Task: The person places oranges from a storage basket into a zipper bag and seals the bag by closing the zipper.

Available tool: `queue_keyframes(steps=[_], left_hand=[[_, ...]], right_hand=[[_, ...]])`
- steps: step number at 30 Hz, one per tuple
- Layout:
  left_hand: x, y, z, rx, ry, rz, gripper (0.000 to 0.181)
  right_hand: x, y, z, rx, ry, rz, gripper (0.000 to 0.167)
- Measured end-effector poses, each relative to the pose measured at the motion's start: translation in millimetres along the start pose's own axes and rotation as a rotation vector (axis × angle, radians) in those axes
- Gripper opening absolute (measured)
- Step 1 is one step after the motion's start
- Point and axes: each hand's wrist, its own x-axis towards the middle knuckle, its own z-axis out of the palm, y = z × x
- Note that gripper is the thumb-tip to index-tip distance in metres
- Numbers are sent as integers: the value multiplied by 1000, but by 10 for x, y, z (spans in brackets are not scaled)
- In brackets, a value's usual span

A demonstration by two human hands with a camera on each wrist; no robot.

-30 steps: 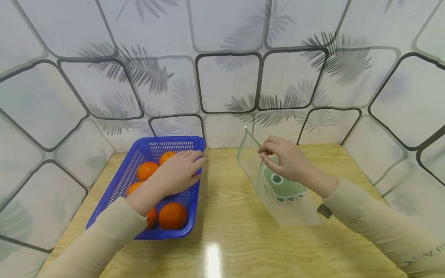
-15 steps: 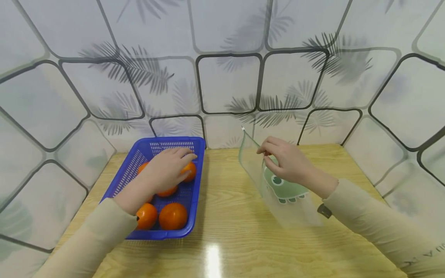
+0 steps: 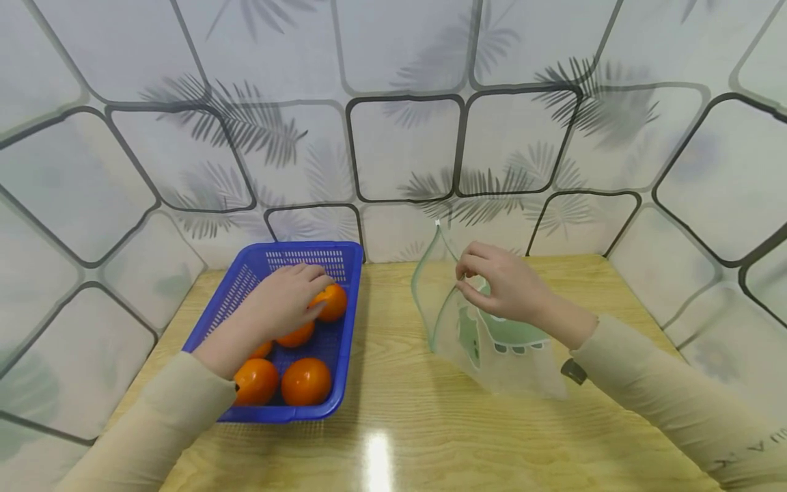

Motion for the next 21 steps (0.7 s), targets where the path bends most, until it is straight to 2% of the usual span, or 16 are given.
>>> queue_keyframes(steps=[9, 16, 21], left_hand=[[-10, -17, 72, 16, -21, -1, 30], [-7, -47, 131, 4, -41, -22, 27], [50, -82, 161, 6, -68, -53, 28]], right_hand=[[2, 15, 26, -34, 3, -100, 14], [20, 21, 32, -23, 8, -116, 15], [30, 40, 29, -1, 19, -121, 16]])
